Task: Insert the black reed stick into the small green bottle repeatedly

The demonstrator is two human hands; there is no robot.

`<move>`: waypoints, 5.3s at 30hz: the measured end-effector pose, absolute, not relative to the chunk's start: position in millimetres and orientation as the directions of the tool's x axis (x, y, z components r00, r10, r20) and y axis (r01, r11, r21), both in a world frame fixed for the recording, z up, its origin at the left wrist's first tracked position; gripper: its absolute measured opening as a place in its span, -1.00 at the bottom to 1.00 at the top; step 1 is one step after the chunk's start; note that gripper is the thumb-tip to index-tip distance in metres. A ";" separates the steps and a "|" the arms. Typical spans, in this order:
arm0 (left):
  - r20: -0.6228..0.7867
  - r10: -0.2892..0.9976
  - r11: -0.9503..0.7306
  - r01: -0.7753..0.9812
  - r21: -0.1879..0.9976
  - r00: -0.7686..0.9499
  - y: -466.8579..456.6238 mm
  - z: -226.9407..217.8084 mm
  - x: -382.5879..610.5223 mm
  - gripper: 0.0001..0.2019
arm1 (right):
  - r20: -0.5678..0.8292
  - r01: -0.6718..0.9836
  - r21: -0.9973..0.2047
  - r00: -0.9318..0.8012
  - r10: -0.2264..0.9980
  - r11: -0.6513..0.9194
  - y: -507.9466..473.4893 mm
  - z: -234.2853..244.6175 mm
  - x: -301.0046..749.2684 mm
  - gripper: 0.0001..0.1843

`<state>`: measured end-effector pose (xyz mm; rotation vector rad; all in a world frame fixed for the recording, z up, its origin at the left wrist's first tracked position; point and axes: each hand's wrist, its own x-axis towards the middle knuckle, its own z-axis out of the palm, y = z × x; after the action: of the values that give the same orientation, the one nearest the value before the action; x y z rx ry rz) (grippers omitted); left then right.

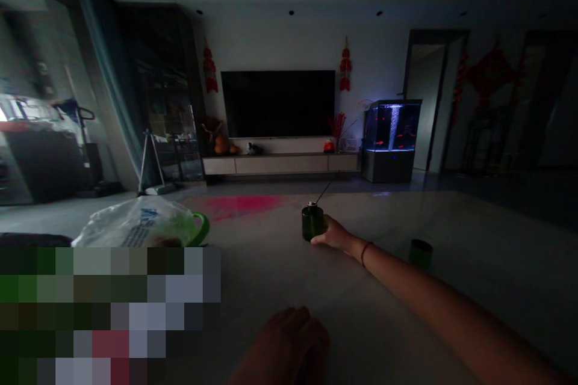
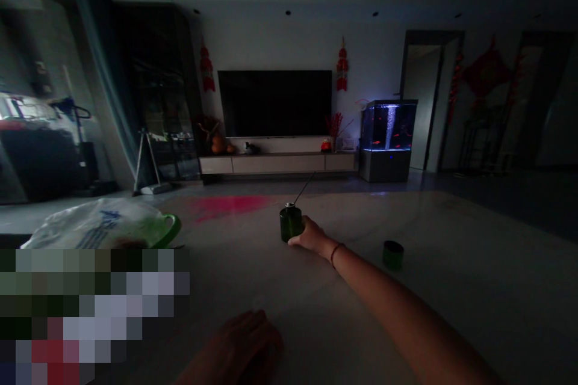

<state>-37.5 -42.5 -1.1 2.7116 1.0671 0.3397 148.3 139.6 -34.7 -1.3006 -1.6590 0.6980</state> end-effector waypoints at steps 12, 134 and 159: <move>0.104 0.650 -0.744 0.603 0.286 0.753 -28.6 -17.8 -43.0 -0.82 | 0.391 0.623 -0.719 -0.003 0.920 0.308 140.3 -39.8 148.9 -0.54; 0.076 0.807 -0.588 0.809 0.000 0.586 -19.3 7.1 -69.9 -0.64 | 0.388 0.974 -0.042 -0.189 0.902 0.222 7.7 -49.3 207.1 -0.56; 0.135 0.822 -0.518 0.825 -0.225 0.553 -2.3 34.6 -72.9 -0.73 | 0.526 0.919 -0.053 -0.307 0.793 0.390 58.3 50.5 180.2 -0.76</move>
<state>-72.9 -2.3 34.6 2.9943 1.6246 0.0201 180.2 58.3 50.5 -1.4670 -2.1812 -0.3548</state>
